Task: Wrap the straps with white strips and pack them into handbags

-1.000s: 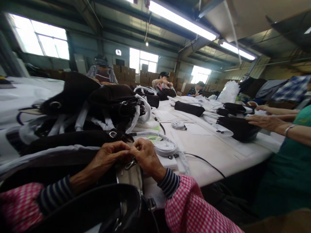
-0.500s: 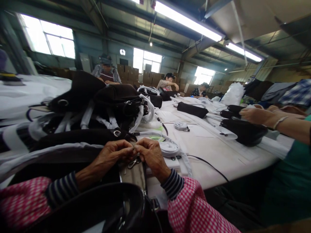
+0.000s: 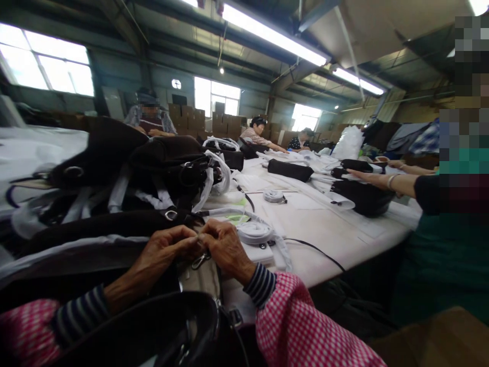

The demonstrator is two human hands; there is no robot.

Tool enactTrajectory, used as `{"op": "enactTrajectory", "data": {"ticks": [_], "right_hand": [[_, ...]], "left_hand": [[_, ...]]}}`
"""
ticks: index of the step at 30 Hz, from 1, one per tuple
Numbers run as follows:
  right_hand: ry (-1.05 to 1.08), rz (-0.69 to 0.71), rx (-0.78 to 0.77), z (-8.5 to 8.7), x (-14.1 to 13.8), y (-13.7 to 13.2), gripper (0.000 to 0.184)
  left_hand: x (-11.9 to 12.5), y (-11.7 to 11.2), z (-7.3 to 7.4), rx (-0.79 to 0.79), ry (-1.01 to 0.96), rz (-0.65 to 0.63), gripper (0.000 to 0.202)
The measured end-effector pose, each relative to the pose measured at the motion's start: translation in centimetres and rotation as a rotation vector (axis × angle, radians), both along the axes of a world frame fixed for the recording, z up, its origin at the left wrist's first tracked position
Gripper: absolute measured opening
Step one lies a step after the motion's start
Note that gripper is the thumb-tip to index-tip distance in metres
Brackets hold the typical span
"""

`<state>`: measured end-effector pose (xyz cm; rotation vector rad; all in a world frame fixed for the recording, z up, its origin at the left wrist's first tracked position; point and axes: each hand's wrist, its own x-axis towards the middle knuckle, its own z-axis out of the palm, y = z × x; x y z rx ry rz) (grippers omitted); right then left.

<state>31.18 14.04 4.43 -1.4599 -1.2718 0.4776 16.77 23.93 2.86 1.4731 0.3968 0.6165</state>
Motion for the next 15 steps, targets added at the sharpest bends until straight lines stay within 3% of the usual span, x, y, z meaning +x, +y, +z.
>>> {"op": "enactTrajectory", "data": {"ticks": [6,15], "right_hand": [[0.018,-0.072,0.046,-0.6,-0.2,0.3,0.015],[0.05,-0.058,0.082,-1.3,-0.6,0.1,0.013]], "left_hand": [[-0.2,0.2,0.0,0.018,0.092,-0.008,0.034],[-0.5,0.2,-0.1,0.165,0.161,0.05,0.038]]}}
